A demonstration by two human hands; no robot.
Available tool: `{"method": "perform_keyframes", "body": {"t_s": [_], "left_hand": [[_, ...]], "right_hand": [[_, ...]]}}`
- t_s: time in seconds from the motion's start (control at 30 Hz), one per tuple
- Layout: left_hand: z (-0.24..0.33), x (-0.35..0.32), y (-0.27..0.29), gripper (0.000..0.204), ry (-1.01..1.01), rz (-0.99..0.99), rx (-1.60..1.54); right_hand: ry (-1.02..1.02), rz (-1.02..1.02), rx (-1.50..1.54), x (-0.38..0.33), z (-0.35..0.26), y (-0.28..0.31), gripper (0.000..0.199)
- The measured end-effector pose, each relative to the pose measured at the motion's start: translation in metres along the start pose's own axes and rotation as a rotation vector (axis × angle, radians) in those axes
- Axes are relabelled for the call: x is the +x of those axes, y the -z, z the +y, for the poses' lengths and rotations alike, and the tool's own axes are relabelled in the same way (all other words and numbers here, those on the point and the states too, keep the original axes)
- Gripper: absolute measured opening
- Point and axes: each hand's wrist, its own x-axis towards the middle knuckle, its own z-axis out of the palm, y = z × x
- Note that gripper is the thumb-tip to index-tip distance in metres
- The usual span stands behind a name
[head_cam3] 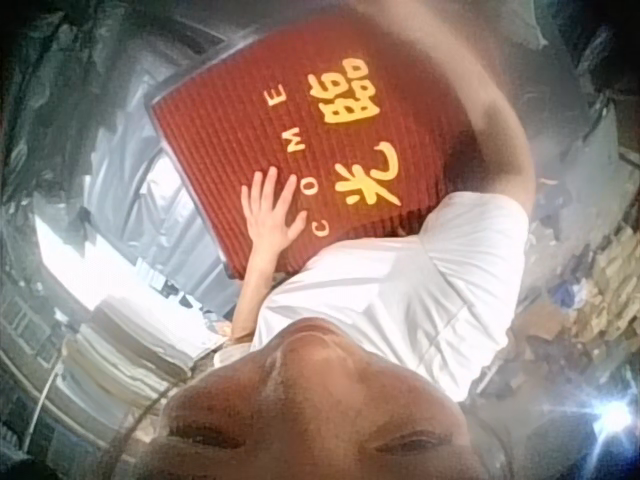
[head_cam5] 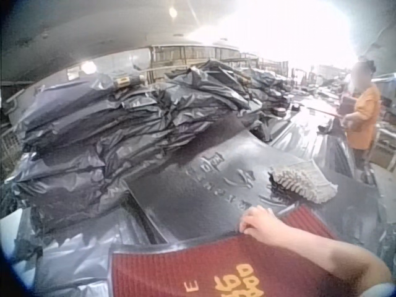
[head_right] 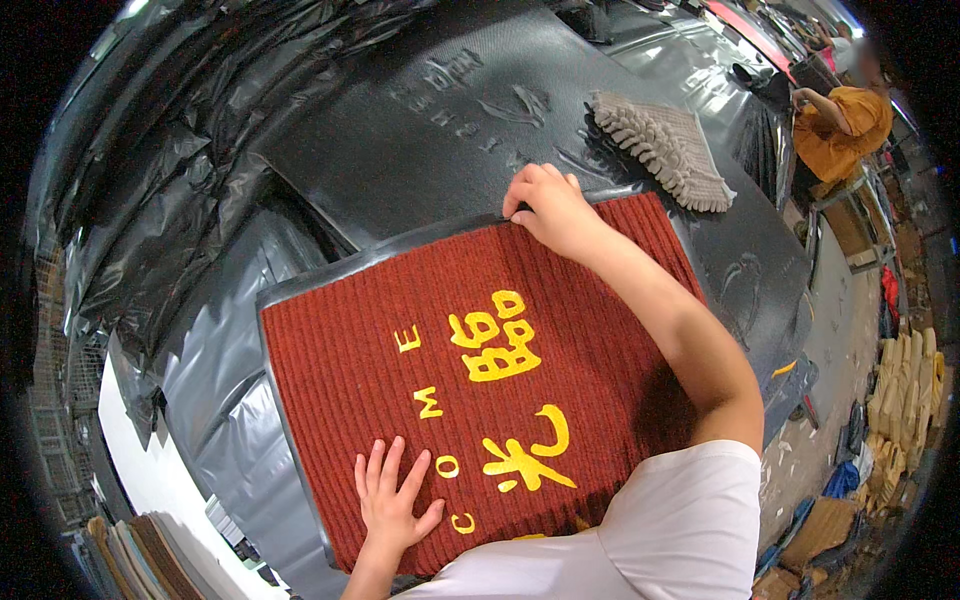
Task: The person folds car floor mats and places them into plastic mailing bags, peels adhesive shipping labels from a roll, and applies them to the outside of the bags.
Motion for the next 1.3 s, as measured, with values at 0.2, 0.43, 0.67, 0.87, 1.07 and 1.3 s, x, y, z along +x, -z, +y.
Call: {"method": "perform_keyframes", "body": {"t_s": [0.2,0.43,0.67,0.87,1.07,1.3], "left_hand": [[0.002,-0.002,0.0,0.063,-0.003,0.019,-0.006],[0.005,-0.005,0.0,0.064,0.0,0.039,0.008],[0.009,-0.004,0.001,0.061,-0.021,0.086,0.031],[0.012,-0.007,0.0,0.059,-0.034,0.116,0.074],[0.015,-0.011,0.005,0.058,-0.031,0.125,0.079],[0.006,-0.013,-0.001,0.055,-0.089,0.203,0.058]], "right_hand": [[0.009,0.148,-0.01,-0.018,-0.018,0.012,0.004],[-0.304,0.123,0.482,-0.032,-0.033,0.05,0.01],[-0.412,0.163,0.92,-0.043,-0.028,0.054,0.008],[-0.445,0.588,0.794,-0.022,0.037,0.058,0.027],[-0.723,0.258,-0.326,-0.056,0.12,0.069,0.049],[-0.293,0.491,0.258,-0.04,0.043,0.122,0.033]]}}
